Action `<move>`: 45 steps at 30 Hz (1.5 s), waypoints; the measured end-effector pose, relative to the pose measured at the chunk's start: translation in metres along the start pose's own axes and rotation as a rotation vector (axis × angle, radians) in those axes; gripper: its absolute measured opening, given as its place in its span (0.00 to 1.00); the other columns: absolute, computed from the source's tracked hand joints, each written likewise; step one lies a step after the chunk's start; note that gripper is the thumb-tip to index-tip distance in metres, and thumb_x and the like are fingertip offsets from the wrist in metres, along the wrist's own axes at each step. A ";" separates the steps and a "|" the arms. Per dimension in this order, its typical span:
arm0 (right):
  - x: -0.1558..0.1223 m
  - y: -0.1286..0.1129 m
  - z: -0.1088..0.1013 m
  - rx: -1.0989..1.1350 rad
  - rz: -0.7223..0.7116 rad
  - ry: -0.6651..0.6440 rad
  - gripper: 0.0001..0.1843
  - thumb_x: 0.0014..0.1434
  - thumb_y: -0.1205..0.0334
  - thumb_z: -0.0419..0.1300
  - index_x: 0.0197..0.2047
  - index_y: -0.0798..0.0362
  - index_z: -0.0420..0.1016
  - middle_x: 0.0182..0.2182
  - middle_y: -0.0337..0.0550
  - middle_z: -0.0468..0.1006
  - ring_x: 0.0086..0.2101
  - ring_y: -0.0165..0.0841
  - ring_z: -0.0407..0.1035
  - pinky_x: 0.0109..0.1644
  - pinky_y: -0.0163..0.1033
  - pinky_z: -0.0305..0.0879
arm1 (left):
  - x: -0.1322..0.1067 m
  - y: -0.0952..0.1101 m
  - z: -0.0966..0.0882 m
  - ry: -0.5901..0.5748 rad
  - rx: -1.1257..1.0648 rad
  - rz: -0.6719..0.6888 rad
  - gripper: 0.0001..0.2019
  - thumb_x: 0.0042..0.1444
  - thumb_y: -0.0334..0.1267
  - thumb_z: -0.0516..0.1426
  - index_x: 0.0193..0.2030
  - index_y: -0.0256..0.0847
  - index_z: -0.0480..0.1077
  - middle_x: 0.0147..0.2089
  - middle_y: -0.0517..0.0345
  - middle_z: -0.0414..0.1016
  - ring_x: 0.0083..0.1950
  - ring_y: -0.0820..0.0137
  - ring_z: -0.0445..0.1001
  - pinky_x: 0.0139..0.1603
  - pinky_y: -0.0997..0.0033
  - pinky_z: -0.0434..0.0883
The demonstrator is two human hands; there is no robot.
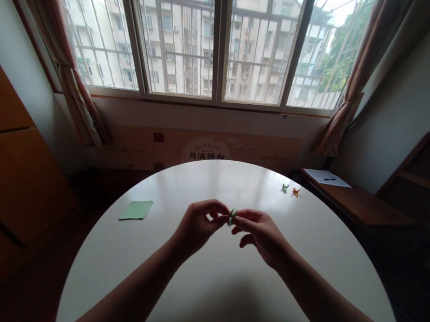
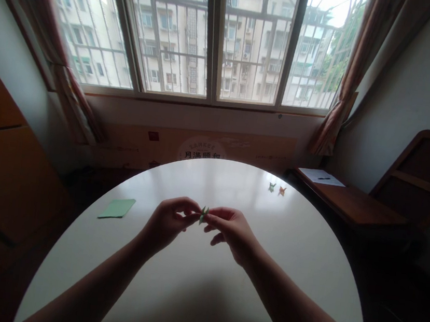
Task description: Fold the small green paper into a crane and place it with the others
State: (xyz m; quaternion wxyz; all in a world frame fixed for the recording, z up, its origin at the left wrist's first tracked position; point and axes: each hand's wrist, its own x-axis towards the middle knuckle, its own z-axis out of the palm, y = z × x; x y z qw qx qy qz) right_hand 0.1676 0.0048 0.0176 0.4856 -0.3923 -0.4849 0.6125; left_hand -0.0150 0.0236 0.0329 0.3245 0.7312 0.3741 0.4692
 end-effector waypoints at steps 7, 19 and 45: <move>-0.001 -0.002 -0.001 0.042 0.008 0.008 0.20 0.46 0.50 0.75 0.38 0.54 0.84 0.33 0.46 0.79 0.32 0.32 0.70 0.26 0.31 0.62 | 0.003 0.008 -0.003 -0.031 -0.251 -0.281 0.13 0.50 0.42 0.64 0.38 0.34 0.76 0.32 0.53 0.77 0.28 0.72 0.71 0.19 0.78 0.68; 0.000 -0.001 -0.001 0.023 0.000 0.006 0.20 0.44 0.50 0.76 0.37 0.54 0.85 0.32 0.46 0.80 0.30 0.31 0.69 0.25 0.31 0.61 | 0.004 0.008 -0.005 -0.160 -0.096 -0.325 0.18 0.52 0.49 0.63 0.36 0.32 0.79 0.27 0.55 0.73 0.28 0.71 0.69 0.16 0.79 0.65; 0.000 0.001 -0.005 -0.093 0.056 -0.061 0.21 0.49 0.45 0.72 0.35 0.55 0.82 0.36 0.49 0.80 0.30 0.31 0.69 0.22 0.30 0.59 | 0.004 0.011 -0.006 -0.179 -0.181 -0.422 0.15 0.51 0.46 0.62 0.30 0.33 0.79 0.30 0.50 0.78 0.26 0.73 0.67 0.19 0.79 0.63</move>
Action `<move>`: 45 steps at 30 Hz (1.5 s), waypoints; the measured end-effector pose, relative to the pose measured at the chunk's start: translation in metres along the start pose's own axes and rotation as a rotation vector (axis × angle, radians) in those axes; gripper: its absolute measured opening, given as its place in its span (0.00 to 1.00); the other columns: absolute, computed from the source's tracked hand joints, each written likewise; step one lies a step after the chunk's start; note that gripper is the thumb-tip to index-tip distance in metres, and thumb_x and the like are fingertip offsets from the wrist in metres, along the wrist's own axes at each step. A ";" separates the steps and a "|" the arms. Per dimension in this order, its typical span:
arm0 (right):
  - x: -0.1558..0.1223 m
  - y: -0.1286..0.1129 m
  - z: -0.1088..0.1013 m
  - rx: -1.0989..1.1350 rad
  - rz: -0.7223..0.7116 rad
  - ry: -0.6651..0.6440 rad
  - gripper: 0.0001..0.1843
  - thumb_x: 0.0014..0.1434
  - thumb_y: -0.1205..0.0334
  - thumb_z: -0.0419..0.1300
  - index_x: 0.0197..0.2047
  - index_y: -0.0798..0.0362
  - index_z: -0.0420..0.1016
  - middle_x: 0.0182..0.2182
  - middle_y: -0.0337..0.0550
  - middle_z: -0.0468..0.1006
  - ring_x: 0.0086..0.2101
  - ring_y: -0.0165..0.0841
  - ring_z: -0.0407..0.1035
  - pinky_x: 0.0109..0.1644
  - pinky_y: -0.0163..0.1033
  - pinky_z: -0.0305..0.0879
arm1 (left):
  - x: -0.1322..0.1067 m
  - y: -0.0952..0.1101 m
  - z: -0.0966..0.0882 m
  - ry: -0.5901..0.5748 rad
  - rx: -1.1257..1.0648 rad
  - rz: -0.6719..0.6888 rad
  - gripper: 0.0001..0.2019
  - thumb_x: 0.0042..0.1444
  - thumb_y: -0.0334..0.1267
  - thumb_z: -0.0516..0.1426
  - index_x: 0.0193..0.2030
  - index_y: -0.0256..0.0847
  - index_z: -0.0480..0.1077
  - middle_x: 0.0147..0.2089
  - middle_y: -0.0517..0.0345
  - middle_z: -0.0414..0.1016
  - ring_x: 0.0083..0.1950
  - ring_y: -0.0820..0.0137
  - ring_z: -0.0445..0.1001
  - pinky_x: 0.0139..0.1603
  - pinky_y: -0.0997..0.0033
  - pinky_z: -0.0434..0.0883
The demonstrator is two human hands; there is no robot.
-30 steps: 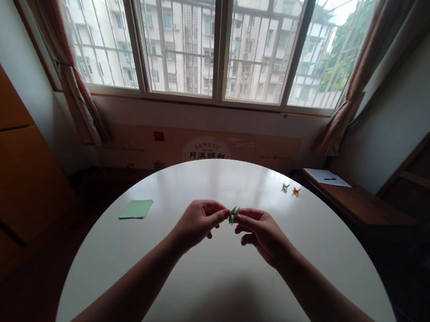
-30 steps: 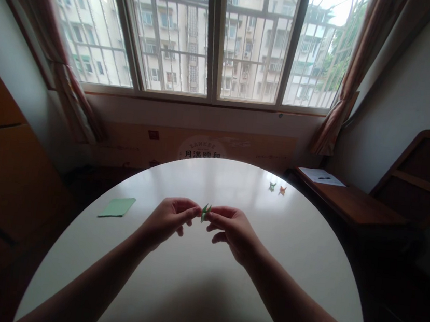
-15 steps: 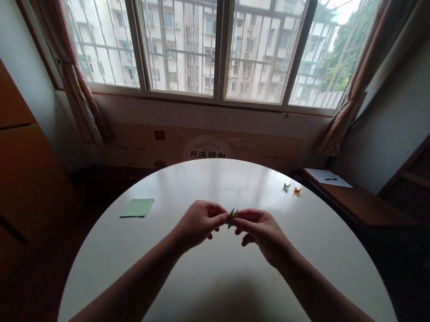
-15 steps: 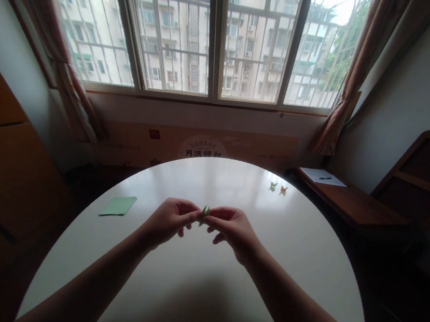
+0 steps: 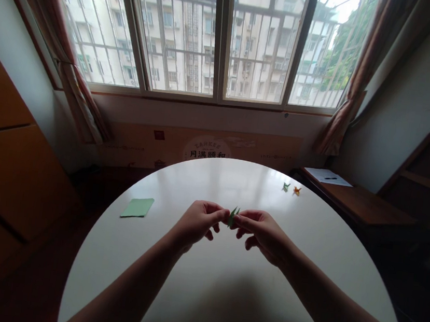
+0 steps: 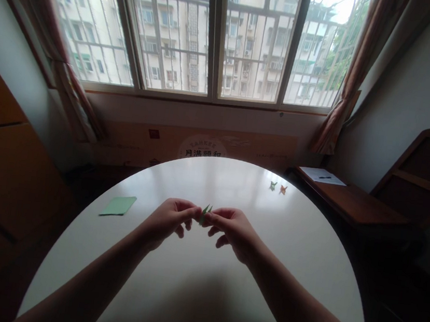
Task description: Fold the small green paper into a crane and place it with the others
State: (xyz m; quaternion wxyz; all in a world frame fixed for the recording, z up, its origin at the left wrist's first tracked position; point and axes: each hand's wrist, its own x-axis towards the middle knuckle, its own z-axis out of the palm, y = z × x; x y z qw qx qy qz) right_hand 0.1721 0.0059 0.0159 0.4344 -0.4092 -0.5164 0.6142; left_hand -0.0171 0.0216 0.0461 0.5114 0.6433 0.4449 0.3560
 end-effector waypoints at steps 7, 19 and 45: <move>0.000 -0.001 0.001 0.009 -0.023 0.026 0.19 0.48 0.46 0.73 0.33 0.55 0.82 0.34 0.48 0.81 0.29 0.30 0.68 0.22 0.30 0.58 | -0.001 0.002 -0.002 -0.017 -0.042 -0.067 0.17 0.49 0.49 0.63 0.30 0.34 0.78 0.32 0.50 0.77 0.27 0.73 0.66 0.19 0.79 0.61; 0.000 0.000 0.002 0.022 -0.071 -0.002 0.18 0.49 0.48 0.72 0.35 0.55 0.84 0.34 0.48 0.80 0.28 0.30 0.67 0.21 0.29 0.59 | -0.002 0.005 -0.003 -0.046 -0.096 -0.090 0.13 0.48 0.45 0.66 0.29 0.34 0.79 0.29 0.53 0.75 0.24 0.76 0.66 0.18 0.80 0.61; -0.002 0.002 0.007 0.145 -0.327 0.140 0.13 0.48 0.54 0.75 0.34 0.51 0.82 0.30 0.43 0.81 0.29 0.34 0.73 0.21 0.31 0.66 | -0.017 0.006 0.008 0.251 0.372 0.619 0.05 0.57 0.37 0.64 0.35 0.38 0.76 0.38 0.54 0.79 0.35 0.71 0.77 0.24 0.80 0.69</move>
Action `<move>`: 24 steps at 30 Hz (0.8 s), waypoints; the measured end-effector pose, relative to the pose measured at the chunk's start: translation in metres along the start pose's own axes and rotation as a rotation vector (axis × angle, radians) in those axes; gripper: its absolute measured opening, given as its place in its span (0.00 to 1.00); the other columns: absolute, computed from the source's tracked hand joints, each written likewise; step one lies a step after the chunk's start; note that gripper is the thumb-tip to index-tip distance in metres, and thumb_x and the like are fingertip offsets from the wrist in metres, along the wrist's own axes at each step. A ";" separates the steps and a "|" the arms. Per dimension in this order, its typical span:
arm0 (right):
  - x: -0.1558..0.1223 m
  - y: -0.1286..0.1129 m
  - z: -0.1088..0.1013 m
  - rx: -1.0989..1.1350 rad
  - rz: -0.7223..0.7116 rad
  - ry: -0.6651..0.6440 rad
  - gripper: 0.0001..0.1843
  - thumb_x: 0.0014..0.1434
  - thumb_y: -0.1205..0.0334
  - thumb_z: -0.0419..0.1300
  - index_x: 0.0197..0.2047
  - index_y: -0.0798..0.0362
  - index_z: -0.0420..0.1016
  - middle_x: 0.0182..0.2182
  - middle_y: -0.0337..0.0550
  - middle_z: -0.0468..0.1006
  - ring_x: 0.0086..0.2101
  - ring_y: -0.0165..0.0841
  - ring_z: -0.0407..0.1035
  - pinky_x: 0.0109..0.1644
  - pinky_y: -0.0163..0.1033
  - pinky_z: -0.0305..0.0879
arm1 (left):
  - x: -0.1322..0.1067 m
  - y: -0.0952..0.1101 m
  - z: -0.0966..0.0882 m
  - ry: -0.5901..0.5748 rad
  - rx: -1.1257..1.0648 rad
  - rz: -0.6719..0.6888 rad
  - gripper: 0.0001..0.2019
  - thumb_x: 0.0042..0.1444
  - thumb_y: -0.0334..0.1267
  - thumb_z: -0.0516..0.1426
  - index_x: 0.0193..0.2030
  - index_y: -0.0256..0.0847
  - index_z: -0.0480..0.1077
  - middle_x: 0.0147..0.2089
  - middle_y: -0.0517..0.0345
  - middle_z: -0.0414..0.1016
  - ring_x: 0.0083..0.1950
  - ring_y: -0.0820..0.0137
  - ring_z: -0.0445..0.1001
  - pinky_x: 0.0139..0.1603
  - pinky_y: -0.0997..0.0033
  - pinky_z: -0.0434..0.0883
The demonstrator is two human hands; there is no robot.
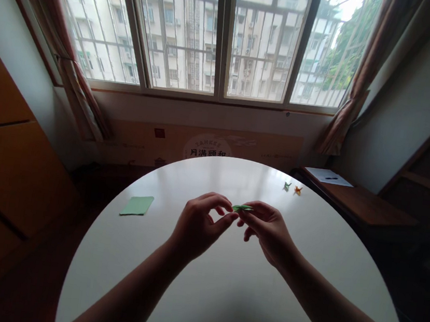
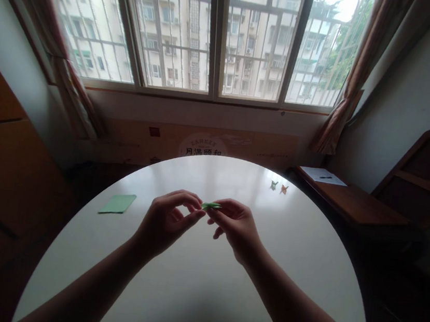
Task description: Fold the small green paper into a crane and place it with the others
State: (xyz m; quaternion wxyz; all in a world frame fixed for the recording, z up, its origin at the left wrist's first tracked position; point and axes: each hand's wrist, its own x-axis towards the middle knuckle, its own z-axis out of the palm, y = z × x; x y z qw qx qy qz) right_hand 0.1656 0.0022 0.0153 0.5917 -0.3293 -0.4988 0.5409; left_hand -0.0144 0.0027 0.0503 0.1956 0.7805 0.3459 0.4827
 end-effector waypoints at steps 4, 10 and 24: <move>-0.001 0.001 0.000 0.012 -0.016 -0.009 0.12 0.49 0.55 0.75 0.34 0.51 0.83 0.29 0.43 0.81 0.29 0.33 0.73 0.21 0.31 0.67 | 0.001 0.000 0.002 -0.015 -0.010 0.011 0.03 0.57 0.35 0.63 0.34 0.38 0.77 0.38 0.54 0.80 0.35 0.71 0.77 0.23 0.80 0.69; -0.002 0.001 0.001 0.077 0.012 -0.042 0.10 0.50 0.56 0.74 0.32 0.51 0.82 0.28 0.41 0.79 0.29 0.32 0.73 0.21 0.30 0.66 | 0.000 -0.002 0.003 -0.018 -0.046 0.000 0.02 0.57 0.32 0.61 0.34 0.38 0.76 0.33 0.57 0.79 0.33 0.71 0.77 0.25 0.79 0.70; -0.001 -0.002 0.003 0.078 0.016 -0.011 0.11 0.50 0.55 0.74 0.33 0.52 0.82 0.28 0.41 0.77 0.28 0.31 0.70 0.21 0.30 0.67 | 0.001 -0.004 0.006 0.032 -0.110 -0.033 0.02 0.55 0.34 0.64 0.33 0.39 0.79 0.28 0.60 0.79 0.28 0.74 0.74 0.25 0.80 0.69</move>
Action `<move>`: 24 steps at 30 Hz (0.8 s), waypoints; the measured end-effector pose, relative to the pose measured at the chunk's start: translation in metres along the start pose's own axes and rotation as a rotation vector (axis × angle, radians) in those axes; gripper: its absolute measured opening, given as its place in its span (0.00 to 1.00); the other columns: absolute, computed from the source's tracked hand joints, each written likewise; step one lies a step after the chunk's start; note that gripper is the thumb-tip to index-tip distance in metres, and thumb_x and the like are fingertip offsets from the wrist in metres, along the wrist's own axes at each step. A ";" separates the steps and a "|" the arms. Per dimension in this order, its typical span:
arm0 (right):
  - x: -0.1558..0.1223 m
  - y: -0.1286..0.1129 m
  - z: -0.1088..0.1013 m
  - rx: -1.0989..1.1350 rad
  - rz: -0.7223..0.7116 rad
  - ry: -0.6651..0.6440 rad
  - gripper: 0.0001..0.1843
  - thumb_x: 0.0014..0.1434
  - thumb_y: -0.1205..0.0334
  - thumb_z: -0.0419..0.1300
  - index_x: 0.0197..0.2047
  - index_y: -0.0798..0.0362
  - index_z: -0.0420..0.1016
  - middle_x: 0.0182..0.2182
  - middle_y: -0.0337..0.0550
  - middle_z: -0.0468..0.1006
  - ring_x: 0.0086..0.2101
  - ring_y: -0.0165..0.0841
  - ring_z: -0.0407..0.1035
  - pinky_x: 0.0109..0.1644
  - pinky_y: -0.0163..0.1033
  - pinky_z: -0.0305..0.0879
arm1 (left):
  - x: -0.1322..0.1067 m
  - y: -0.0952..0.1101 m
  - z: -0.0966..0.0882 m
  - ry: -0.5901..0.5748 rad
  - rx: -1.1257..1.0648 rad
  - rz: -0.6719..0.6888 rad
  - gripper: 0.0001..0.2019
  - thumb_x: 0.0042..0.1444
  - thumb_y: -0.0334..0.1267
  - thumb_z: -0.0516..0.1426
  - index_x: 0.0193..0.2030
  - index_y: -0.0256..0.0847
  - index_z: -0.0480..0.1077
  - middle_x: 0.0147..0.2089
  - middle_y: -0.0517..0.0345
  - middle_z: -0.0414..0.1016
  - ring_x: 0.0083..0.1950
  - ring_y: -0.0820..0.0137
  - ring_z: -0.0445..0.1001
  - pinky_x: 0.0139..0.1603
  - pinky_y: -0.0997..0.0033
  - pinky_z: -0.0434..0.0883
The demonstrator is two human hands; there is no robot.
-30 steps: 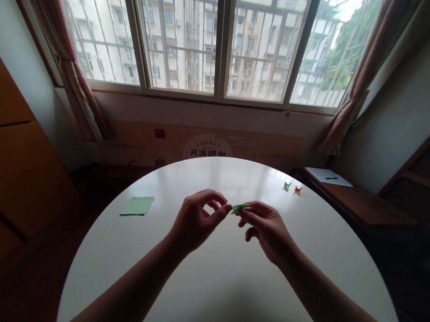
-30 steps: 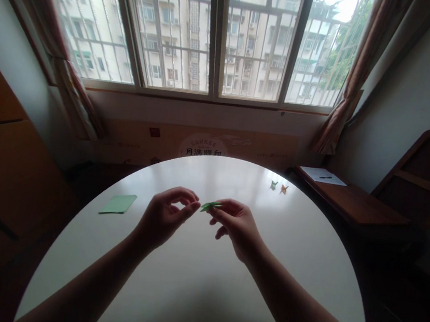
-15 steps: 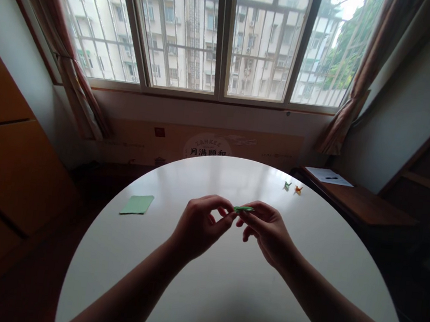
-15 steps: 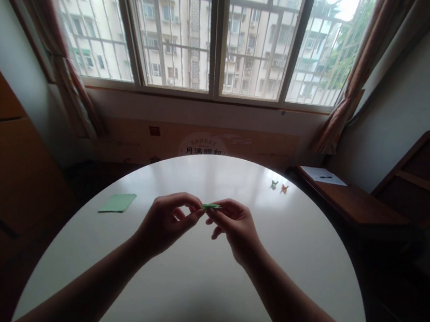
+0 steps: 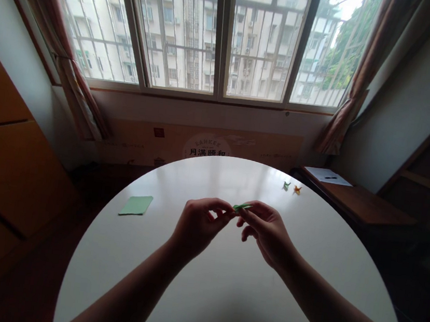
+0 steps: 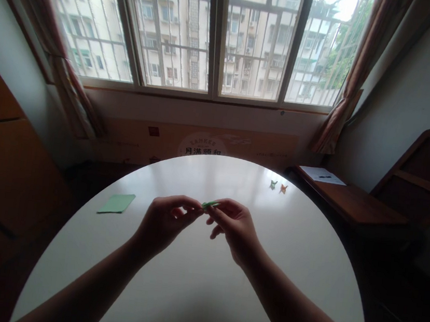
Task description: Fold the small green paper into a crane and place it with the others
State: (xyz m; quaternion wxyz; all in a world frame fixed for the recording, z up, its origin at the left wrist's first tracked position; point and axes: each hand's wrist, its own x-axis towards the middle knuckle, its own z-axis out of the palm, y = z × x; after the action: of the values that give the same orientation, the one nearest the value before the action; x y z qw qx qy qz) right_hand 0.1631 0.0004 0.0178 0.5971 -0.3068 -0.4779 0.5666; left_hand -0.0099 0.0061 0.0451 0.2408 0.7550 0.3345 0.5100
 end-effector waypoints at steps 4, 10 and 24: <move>-0.001 0.000 -0.001 -0.019 -0.005 0.003 0.11 0.49 0.56 0.74 0.33 0.53 0.83 0.27 0.42 0.77 0.27 0.30 0.68 0.21 0.30 0.66 | 0.001 0.000 0.000 0.000 -0.049 -0.074 0.03 0.54 0.34 0.65 0.32 0.38 0.76 0.30 0.57 0.78 0.31 0.71 0.76 0.26 0.78 0.70; -0.002 0.002 -0.001 -0.063 0.005 0.002 0.11 0.49 0.55 0.74 0.33 0.53 0.83 0.26 0.41 0.77 0.26 0.30 0.67 0.20 0.31 0.66 | 0.004 -0.001 -0.003 -0.138 -0.152 -0.263 0.12 0.56 0.44 0.63 0.38 0.35 0.77 0.33 0.52 0.78 0.32 0.68 0.74 0.20 0.77 0.70; 0.000 0.005 -0.004 -0.180 0.085 -0.047 0.15 0.50 0.51 0.73 0.37 0.53 0.83 0.31 0.45 0.79 0.30 0.33 0.70 0.21 0.31 0.66 | 0.009 -0.006 0.002 -0.116 -0.325 -0.505 0.13 0.47 0.44 0.66 0.30 0.35 0.80 0.24 0.57 0.73 0.26 0.74 0.66 0.20 0.79 0.65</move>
State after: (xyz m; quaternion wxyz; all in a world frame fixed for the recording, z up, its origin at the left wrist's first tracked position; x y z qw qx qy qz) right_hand 0.1647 0.0023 0.0117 0.5312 -0.3659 -0.5273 0.5530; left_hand -0.0079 0.0167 0.0454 0.4962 0.6275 0.4113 0.4368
